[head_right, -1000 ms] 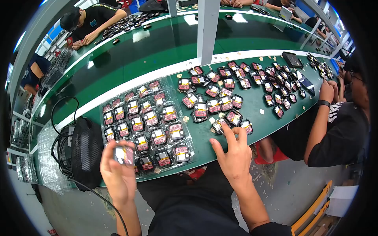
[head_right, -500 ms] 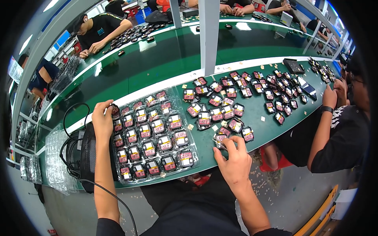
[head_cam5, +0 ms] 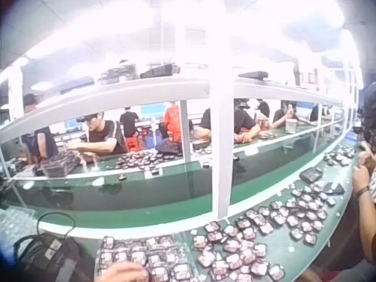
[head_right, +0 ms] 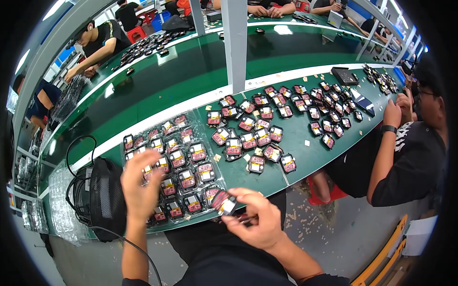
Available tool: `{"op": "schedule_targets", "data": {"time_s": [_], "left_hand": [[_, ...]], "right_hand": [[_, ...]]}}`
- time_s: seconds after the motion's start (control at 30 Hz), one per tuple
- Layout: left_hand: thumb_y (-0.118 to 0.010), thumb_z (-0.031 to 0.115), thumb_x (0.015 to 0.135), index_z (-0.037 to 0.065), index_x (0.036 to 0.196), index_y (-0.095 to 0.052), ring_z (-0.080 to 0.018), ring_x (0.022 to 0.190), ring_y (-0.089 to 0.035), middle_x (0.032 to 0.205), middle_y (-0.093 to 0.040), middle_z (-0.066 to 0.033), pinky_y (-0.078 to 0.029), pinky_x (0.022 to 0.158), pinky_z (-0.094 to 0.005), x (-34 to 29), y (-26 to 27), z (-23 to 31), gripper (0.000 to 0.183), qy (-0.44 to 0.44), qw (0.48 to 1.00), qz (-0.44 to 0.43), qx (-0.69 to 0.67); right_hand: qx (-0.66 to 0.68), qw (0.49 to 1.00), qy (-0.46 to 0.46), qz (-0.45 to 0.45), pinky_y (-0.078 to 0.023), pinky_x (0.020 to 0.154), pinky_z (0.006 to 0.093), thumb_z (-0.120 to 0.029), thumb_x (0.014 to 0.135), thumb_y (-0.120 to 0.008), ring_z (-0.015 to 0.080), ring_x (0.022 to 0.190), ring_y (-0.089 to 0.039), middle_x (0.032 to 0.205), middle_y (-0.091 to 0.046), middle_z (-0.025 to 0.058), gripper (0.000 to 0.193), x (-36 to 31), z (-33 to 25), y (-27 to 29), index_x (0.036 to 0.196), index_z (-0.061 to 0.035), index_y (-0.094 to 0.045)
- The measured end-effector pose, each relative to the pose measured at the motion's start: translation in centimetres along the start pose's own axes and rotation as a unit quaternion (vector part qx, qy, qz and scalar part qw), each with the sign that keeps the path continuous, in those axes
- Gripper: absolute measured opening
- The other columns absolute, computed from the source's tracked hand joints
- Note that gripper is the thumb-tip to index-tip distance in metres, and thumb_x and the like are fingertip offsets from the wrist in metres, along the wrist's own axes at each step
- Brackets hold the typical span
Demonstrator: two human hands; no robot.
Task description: The recorder is inspecting and organizing small electronic tags on a conveyor belt in an assembly plant.
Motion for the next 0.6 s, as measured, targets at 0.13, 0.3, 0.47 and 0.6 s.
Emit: {"op": "schedule_targets", "data": {"time_s": [0.13,0.3,0.47,0.6], "left_hand": [[-0.09,0.041,0.074,-0.001,0.135,-0.065,-0.034,0.119,-0.066,0.132,-0.065,-0.0202,-0.053,0.102,-0.0414,-4.1,-3.6,4.2,0.078,-0.037,0.941,-0.185,-0.282],[-0.082,0.041,0.087,-0.007,0.135,-0.061,-0.0336,0.125,-0.062,0.137,-0.058,-0.0206,-0.055,0.101,-0.0421,-7.5,-5.4,5.5,0.072,0.151,0.844,-0.06,-0.511],[-0.057,0.058,0.101,-0.01,0.14,-0.054,-0.0332,0.128,-0.06,0.137,-0.056,-0.0198,-0.056,0.099,-0.0401,-8.5,-5.6,4.8,0.078,0.238,0.747,-0.091,-0.614],[-0.054,0.065,0.099,-0.011,0.143,-0.051,-0.0274,0.109,-0.069,0.132,-0.06,-0.0197,-0.063,0.069,-0.0342,-9.2,-5.4,4.5,0.088,0.295,0.676,-0.273,-0.618]], "right_hand": [[0.064,0.997,-0.003,-0.039,-0.037,0.047,0.0171,0.0,0.077,-0.088,0.0003,0.052,-0.033,0.126,-0.071,0.0228,0.06,0.1,-0.9,-1.4,0.123,-0.0022,-0.049],[0.088,0.992,0.007,-0.087,-0.047,0.05,0.0208,-0.011,0.082,-0.088,0.0056,0.054,-0.056,0.124,-0.073,0.0209,0.05,0.1,-1.3,-1.6,0.114,-0.004,-0.051],[0.06,0.986,0.061,-0.14,-0.055,0.054,0.0265,-0.011,0.081,-0.086,0.0171,0.059,-0.068,0.125,-0.074,0.0152,0.049,1.1,-1.7,-1.4,0.117,-0.0043,-0.054],[-0.006,0.974,0.079,-0.214,-0.061,0.06,0.0314,-0.009,0.079,-0.084,0.0201,0.069,-0.075,0.125,-0.074,0.0075,0.05,0.8,-1.8,-1.8,0.123,-0.0079,-0.061]]}}
Point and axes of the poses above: each hand's wrist, its own x-axis towards the middle knuckle, its own y-axis out of the back of the hand, z = x × y, the point moved 4 cm from there along x, towards the middle knuckle
